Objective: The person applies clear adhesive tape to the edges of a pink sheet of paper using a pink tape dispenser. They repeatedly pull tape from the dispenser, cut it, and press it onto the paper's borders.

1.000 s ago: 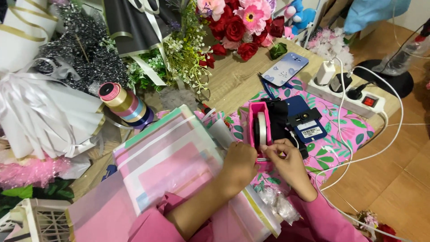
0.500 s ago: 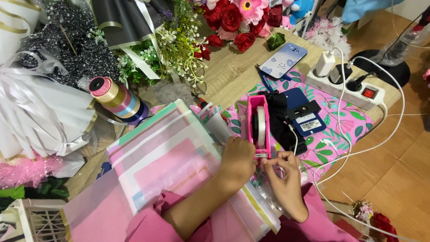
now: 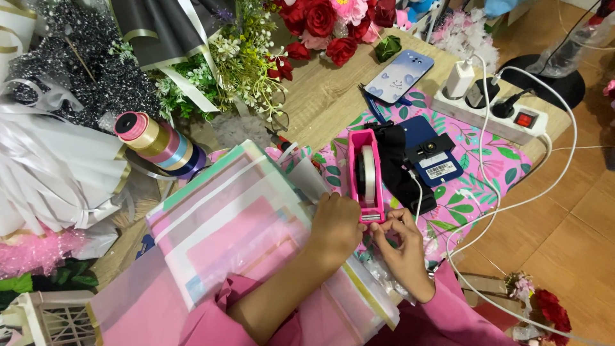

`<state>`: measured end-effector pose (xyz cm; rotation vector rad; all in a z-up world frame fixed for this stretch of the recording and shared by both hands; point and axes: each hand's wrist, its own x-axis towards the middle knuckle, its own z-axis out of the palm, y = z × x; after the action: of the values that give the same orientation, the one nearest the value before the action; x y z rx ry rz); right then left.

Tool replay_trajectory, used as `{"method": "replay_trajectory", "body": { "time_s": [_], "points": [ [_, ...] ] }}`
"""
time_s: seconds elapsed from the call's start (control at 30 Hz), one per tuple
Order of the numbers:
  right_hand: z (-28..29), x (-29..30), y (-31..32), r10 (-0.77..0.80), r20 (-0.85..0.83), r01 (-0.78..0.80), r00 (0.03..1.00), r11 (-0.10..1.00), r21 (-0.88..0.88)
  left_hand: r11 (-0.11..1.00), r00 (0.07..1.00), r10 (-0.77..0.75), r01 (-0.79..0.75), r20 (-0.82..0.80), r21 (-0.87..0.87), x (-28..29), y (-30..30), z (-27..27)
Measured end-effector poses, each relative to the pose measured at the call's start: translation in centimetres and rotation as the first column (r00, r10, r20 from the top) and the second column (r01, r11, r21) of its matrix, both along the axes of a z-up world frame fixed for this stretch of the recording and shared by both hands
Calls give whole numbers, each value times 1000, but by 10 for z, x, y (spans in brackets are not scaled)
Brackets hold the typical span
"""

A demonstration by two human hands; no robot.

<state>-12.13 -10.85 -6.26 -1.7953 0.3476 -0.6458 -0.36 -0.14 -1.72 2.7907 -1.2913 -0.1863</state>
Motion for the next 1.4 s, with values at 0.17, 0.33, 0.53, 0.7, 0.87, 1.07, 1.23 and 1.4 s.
{"method": "replay_trajectory", "body": {
  "time_s": [0.17,0.33,0.53,0.7,0.87,1.07,1.23,1.4],
  "points": [
    [-36,-4,-9,43,-8,-43,999,995,95,999,999,4,-2,32,-41,3,2,-9],
    [-11,-9,-7,107,1,-107,994,992,66,999,1000,13,-13,-2,-52,4,2,-5],
    [18,-20,-13,202,32,-204,979,976,82,994,999,17,-22,-51,-105,1,6,6],
    [37,-22,-12,399,83,-405,913,863,302,993,999,-6,12,45,-118,-2,10,31],
    [47,-12,-7,618,219,-621,755,568,540,955,908,22,-142,-419,-259,-2,20,113],
    [95,-7,12,755,114,-735,646,574,362,839,746,96,-417,-659,-350,-14,63,161],
    [102,7,21,797,104,-776,595,536,332,748,674,221,-581,-705,-321,-17,87,164],
    [133,15,24,707,-210,-730,676,680,-63,663,590,335,-701,-735,-261,-21,99,173]
  ]
}}
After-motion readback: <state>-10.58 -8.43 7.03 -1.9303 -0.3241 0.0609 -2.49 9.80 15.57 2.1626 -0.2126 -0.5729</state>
